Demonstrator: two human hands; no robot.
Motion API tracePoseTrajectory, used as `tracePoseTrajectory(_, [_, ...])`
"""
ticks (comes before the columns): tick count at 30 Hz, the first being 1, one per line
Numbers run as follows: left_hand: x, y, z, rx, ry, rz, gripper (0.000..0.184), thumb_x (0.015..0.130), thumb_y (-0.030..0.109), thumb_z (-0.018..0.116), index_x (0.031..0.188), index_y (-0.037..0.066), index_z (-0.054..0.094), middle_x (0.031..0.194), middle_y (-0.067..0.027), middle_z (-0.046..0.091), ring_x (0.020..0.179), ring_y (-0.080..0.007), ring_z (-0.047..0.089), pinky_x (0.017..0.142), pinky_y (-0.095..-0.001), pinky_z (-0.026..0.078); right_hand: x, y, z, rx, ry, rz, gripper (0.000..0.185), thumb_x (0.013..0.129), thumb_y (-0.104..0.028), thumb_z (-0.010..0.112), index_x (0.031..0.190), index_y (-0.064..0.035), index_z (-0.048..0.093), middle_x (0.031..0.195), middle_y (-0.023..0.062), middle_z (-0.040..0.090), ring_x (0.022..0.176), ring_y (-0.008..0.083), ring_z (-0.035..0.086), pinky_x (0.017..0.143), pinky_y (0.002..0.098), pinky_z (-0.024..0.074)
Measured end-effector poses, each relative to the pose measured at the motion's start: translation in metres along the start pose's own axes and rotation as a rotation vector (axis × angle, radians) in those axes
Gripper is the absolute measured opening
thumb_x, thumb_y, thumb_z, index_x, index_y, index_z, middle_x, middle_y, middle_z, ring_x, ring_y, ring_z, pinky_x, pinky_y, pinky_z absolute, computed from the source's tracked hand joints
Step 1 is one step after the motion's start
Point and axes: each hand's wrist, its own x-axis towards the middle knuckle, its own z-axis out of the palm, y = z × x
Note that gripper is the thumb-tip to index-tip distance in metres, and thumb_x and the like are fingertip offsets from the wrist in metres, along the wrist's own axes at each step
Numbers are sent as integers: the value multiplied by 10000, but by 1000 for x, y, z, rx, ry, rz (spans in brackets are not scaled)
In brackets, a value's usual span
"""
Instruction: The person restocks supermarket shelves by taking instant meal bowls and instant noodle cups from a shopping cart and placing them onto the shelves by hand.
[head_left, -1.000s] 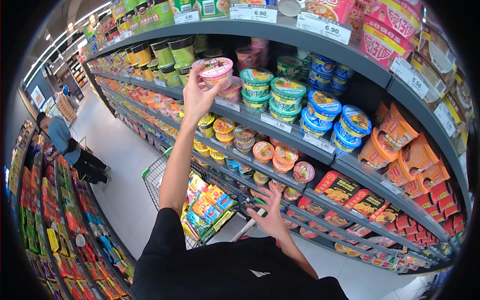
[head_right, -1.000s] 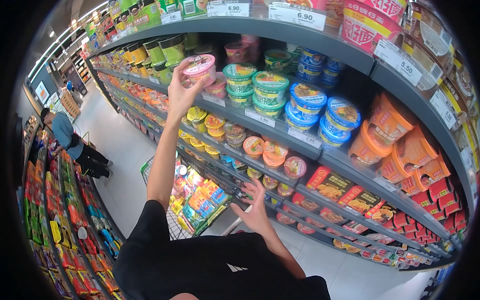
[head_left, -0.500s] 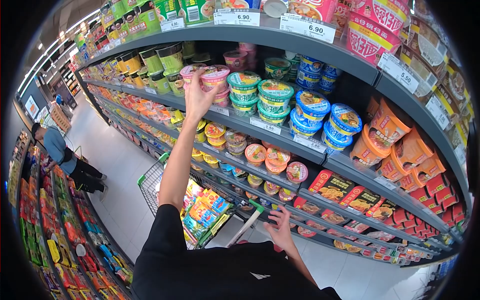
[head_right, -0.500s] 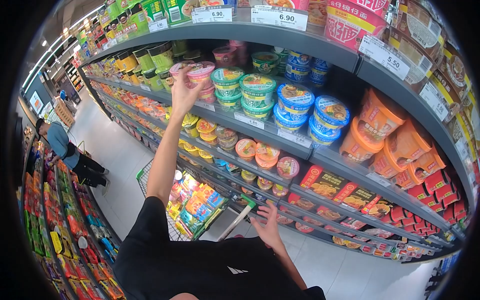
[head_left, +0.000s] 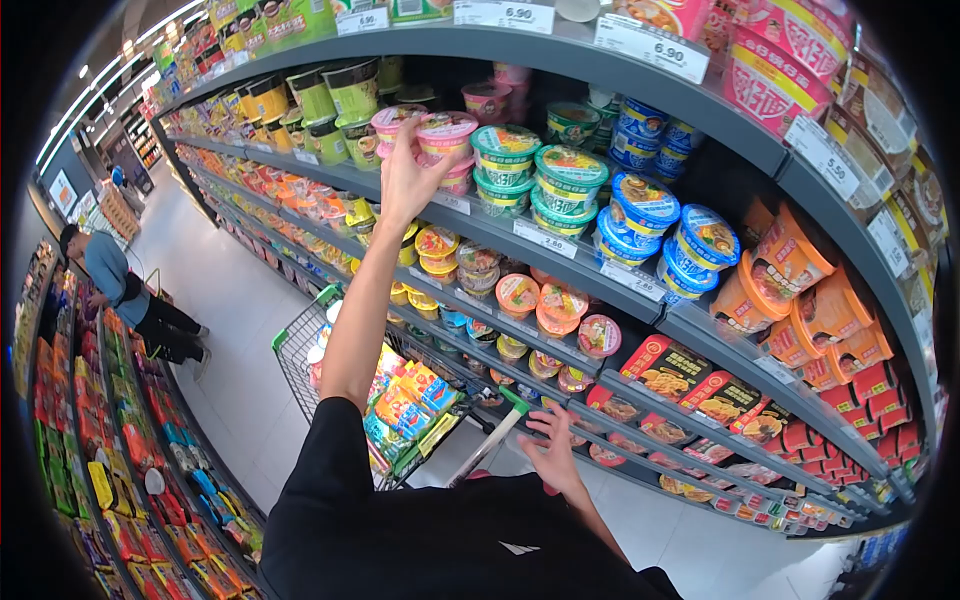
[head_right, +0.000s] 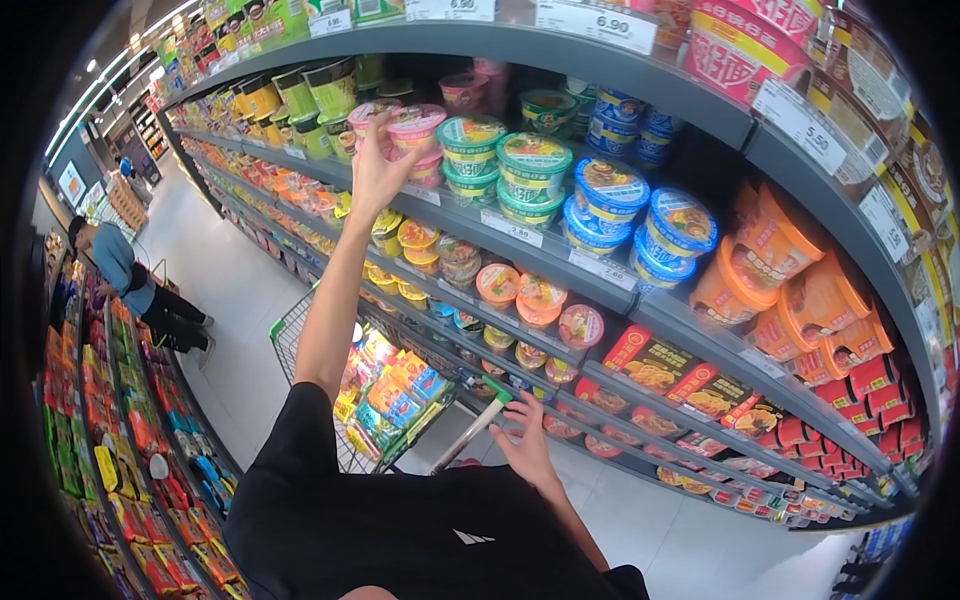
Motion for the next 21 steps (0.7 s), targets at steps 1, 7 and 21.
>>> tracePoseTrajectory(1, [-3,1,-4,-25,-11,-30,882,814,362,937,1499,-17,530,1308,-261,730,1212,-359,730,1036,-427,564,2,-1,2,-10,-24,6,896,942,-111,826,1626,-85,248,1439,154,547,1298,243,612,993,398,562])
tracePoseTrajectory(7, [-58,-15,-57,75,100,-95,847,851,365,924,1517,33,518,1352,-232,720,1245,-317,711,1019,-441,566,16,16,25,-116,-184,-8,847,949,-201,836,1602,-72,312,1431,162,561,1292,264,608,1016,431,540])
tracePoseTrajectory(21, [-427,-282,-219,288,27,-1002,645,897,326,877,1370,-26,617,1185,-236,756,1048,-313,766,910,-424,606,61,87,147,-770,-429,-252,541,897,-243,774,1379,-59,608,1529,210,467,1517,416,371,1191,589,324])
